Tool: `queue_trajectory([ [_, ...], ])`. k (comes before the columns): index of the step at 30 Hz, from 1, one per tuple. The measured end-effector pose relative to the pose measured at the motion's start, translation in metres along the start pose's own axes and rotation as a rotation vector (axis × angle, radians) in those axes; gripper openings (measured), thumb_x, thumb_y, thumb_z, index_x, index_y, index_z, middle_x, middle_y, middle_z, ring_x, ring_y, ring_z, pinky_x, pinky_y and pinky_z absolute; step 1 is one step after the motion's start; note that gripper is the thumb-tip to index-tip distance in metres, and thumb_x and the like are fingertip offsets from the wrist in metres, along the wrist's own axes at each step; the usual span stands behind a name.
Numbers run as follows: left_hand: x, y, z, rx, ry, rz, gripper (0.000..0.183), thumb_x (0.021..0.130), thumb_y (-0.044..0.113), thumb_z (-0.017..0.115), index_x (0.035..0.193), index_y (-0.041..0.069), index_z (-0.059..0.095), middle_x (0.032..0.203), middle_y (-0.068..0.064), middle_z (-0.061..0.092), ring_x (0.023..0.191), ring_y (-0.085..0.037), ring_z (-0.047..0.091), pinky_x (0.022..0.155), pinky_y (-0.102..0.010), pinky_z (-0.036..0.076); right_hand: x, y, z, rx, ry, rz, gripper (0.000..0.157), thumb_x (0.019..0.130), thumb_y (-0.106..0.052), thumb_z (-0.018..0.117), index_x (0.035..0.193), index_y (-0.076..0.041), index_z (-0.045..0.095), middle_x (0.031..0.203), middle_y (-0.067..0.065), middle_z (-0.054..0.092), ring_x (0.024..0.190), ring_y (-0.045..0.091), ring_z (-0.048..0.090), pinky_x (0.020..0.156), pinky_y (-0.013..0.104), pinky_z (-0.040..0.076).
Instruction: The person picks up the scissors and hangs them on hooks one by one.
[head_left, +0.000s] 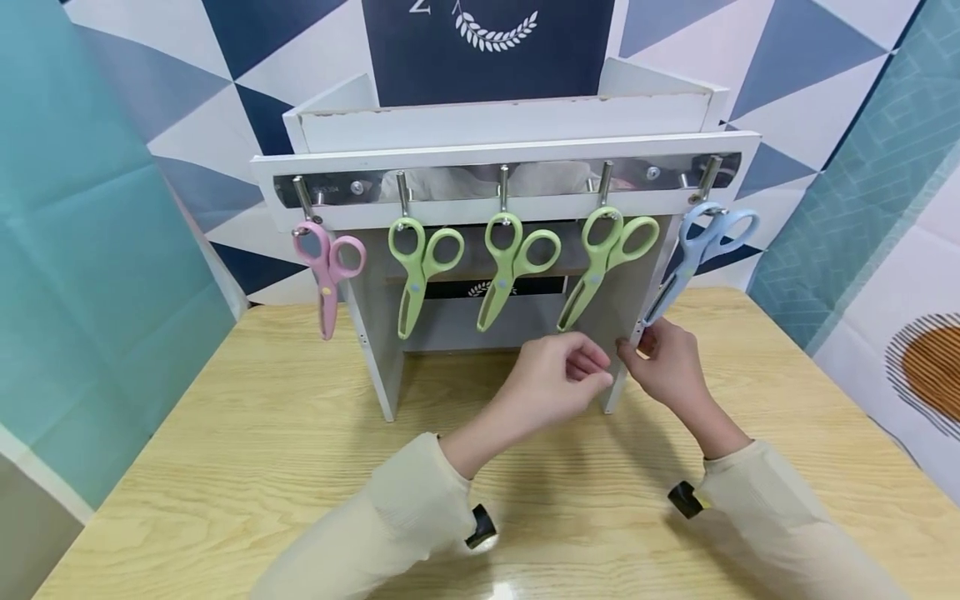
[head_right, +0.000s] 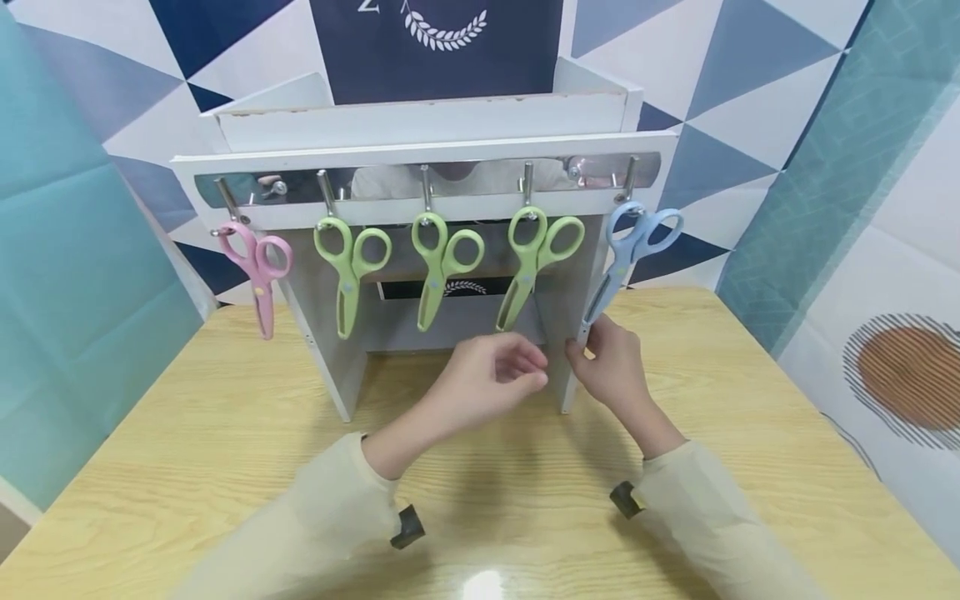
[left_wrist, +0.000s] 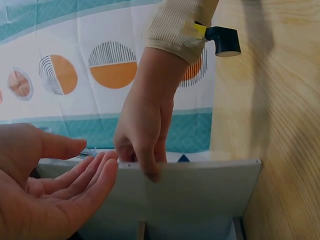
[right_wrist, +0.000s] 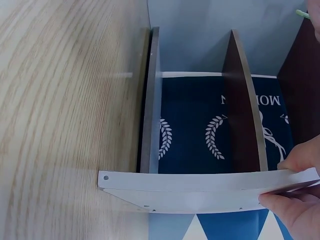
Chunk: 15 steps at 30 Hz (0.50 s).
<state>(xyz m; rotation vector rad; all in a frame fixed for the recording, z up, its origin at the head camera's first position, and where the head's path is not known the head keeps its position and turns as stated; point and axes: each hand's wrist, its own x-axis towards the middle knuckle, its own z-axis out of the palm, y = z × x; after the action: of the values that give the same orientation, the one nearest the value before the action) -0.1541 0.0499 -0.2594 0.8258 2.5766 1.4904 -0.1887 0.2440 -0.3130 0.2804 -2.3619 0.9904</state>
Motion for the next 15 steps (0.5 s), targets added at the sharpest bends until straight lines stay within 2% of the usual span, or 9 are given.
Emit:
queue_trajectory([
  [1, -0.003, -0.001, -0.002, 0.012, -0.013, 0.006, 0.008, 0.088, 0.014, 0.067, 0.094, 0.009, 0.068, 0.089, -0.001, 0.072, 0.075, -0.001, 0.063, 0.069, -0.009, 0.049, 0.0, 0.001, 0.0, -0.001, 0.0, 0.0, 0.023, 0.081, 0.003, 0.06, 0.102, 0.012, 0.061, 0.094, 0.03, 0.069, 0.086, 0.029, 0.071, 0.073, 0.008, 0.053],
  [2, -0.006, -0.002, -0.005, 0.018, -0.027, 0.012, 0.008, 0.089, 0.014, 0.066, 0.095, 0.008, 0.068, 0.09, -0.002, 0.072, 0.077, -0.003, 0.063, 0.07, -0.01, 0.049, 0.0, 0.0, -0.001, -0.005, 0.002, 0.001, 0.022, 0.081, 0.004, 0.06, 0.101, 0.011, 0.061, 0.093, 0.029, 0.07, 0.086, 0.024, 0.071, 0.073, 0.009, 0.054],
  [3, -0.009, -0.004, -0.008, 0.022, -0.036, 0.019, 0.008, 0.089, 0.013, 0.066, 0.095, 0.008, 0.068, 0.09, -0.003, 0.072, 0.077, -0.003, 0.063, 0.071, -0.01, 0.049, 0.0, 0.001, -0.001, -0.008, 0.005, 0.004, 0.021, 0.081, 0.004, 0.061, 0.101, 0.011, 0.062, 0.091, 0.028, 0.07, 0.084, 0.016, 0.07, 0.072, 0.002, 0.049],
  [4, -0.012, -0.005, -0.011, 0.025, -0.045, 0.02, 0.009, 0.089, 0.013, 0.066, 0.096, 0.008, 0.068, 0.09, -0.003, 0.072, 0.078, -0.004, 0.063, 0.072, -0.011, 0.049, 0.0, 0.001, -0.001, -0.007, 0.006, 0.009, 0.021, 0.08, 0.003, 0.061, 0.1, 0.01, 0.062, 0.09, 0.028, 0.071, 0.083, 0.009, 0.068, 0.071, 0.001, 0.048],
  [6, -0.018, -0.009, -0.017, 0.032, -0.06, 0.022, 0.009, 0.09, 0.013, 0.065, 0.096, 0.008, 0.068, 0.091, -0.004, 0.071, 0.079, -0.006, 0.063, 0.073, -0.012, 0.05, 0.0, 0.001, -0.001, -0.006, 0.004, 0.019, 0.022, 0.08, 0.003, 0.061, 0.101, 0.01, 0.062, 0.091, 0.028, 0.07, 0.082, 0.003, 0.066, 0.072, 0.0, 0.047],
  [7, -0.021, -0.01, -0.02, 0.042, -0.071, 0.019, 0.008, 0.09, 0.014, 0.065, 0.096, 0.009, 0.068, 0.092, -0.003, 0.071, 0.08, -0.005, 0.063, 0.073, -0.013, 0.05, 0.0, 0.001, -0.001, -0.007, 0.002, 0.021, 0.023, 0.08, 0.003, 0.061, 0.102, 0.01, 0.062, 0.092, 0.028, 0.07, 0.083, 0.004, 0.067, 0.074, 0.004, 0.051],
  [10, -0.029, -0.017, -0.032, 0.076, -0.105, 0.012, 0.008, 0.091, 0.017, 0.065, 0.096, 0.011, 0.068, 0.091, 0.0, 0.071, 0.078, -0.003, 0.062, 0.074, -0.013, 0.051, -0.001, 0.0, -0.001, -0.018, 0.0, 0.025, 0.022, 0.081, 0.003, 0.061, 0.102, 0.01, 0.062, 0.093, 0.029, 0.071, 0.087, 0.02, 0.071, 0.076, 0.016, 0.056],
  [13, -0.037, -0.025, -0.045, 0.105, -0.136, 0.015, 0.008, 0.091, 0.017, 0.065, 0.096, 0.012, 0.068, 0.09, 0.0, 0.071, 0.077, -0.002, 0.063, 0.075, -0.014, 0.052, -0.001, 0.0, 0.0, -0.01, -0.003, 0.018, 0.023, 0.081, 0.004, 0.06, 0.102, 0.011, 0.062, 0.095, 0.03, 0.07, 0.091, 0.031, 0.07, 0.075, 0.011, 0.054],
  [15, -0.043, -0.03, -0.055, 0.127, -0.152, 0.021, 0.008, 0.091, 0.017, 0.065, 0.096, 0.012, 0.068, 0.09, 0.0, 0.071, 0.077, -0.002, 0.063, 0.075, -0.015, 0.052, -0.001, -0.001, 0.0, 0.012, -0.007, 0.017, 0.023, 0.081, 0.004, 0.06, 0.102, 0.011, 0.062, 0.096, 0.03, 0.07, 0.088, 0.015, 0.071, 0.074, 0.0, 0.047],
])
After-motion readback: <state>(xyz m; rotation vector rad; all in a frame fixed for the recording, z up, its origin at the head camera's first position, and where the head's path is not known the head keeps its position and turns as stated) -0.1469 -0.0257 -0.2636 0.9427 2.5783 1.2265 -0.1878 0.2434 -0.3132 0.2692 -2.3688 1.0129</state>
